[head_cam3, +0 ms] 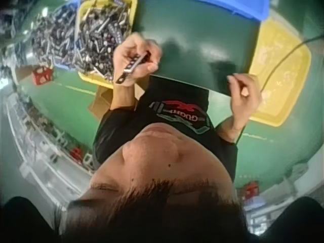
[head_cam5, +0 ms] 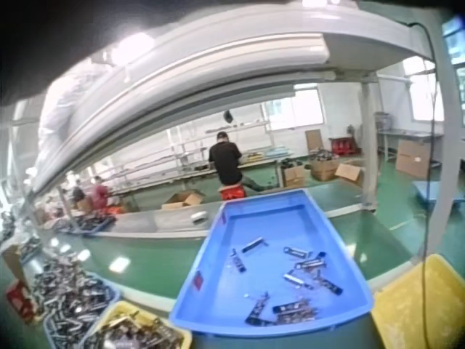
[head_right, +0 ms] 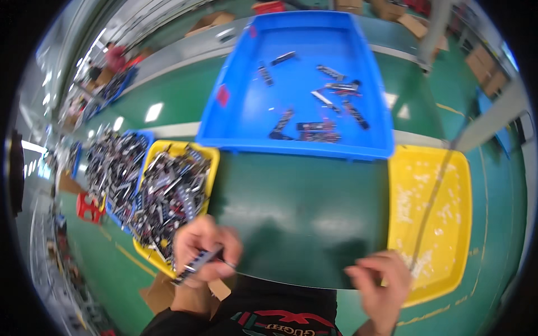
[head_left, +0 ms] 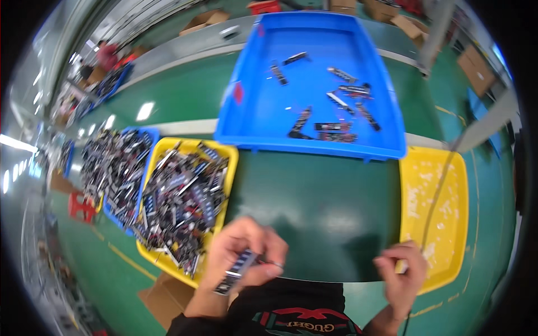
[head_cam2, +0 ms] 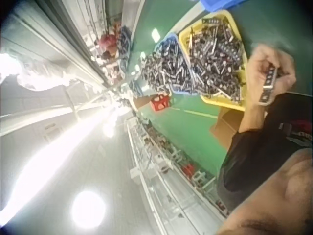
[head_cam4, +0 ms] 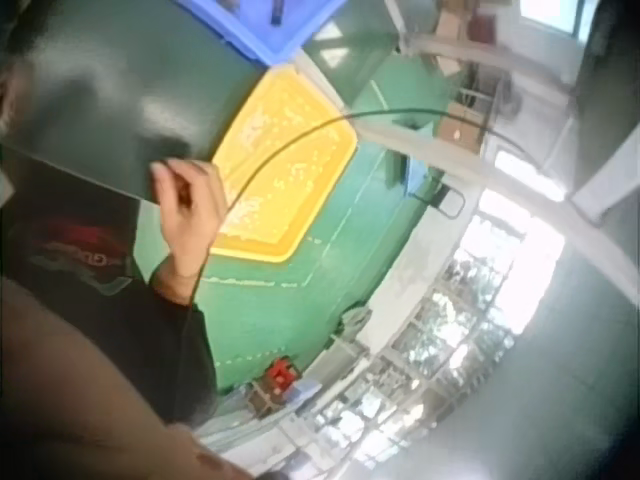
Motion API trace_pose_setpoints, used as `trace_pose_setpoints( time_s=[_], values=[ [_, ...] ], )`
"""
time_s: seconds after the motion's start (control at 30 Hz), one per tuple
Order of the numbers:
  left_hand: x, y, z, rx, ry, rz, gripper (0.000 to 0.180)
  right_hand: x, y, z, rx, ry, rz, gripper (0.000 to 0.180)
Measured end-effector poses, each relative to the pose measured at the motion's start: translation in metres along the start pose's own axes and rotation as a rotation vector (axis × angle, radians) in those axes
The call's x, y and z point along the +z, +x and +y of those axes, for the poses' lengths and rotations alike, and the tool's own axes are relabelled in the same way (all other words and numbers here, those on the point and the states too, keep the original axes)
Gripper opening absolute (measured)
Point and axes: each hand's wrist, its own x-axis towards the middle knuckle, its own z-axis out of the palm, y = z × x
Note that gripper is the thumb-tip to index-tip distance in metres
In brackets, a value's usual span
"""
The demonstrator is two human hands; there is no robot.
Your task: The person repeatedly picks small white plastic pieces from a yellow tray and attaches them to small electronic circuit boards taken from a blue tray. After attaching each piece, the person places the board into a yellow bin. The process continues throughout the clip with multiple boards being handled one at a time.
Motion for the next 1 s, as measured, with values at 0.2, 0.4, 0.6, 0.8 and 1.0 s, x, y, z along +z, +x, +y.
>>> trace_pose_setpoints(
  time_s=[0.2, 0.4, 0.6, 0.8, 1.0],
  values=[
    [-0.063, -0.016, 0.085, 0.3, 0.732, 0.486, 0.037, -0.052, -0.002, 0.029, 0.43, -0.559, -0.071, 0.019],
    [-0.148, 0.028, 0.114, 0.147, 1.669, 0.498, 0.015, -0.046, -0.012, 0.042, 0.261, -0.56, -0.122, 0.028],
    [-0.144, 0.043, 0.137, -0.24, 1.527, 0.192, 0.035, -0.054, -0.014, 0.047, 0.256, -0.426, -0.155, 0.023],
    [-0.113, 0.088, 0.131, -0.1, 1.698, 0.265, 0.028, -0.049, -0.006, 0.048, 0.255, -0.409, -0.145, 0.022],
    [-0.051, 0.207, 0.063, 0.073, 1.739, -0.261, 0.025, -0.051, -0.012, 0.059, 0.253, -0.332, -0.117, 0.013]
  ],
)
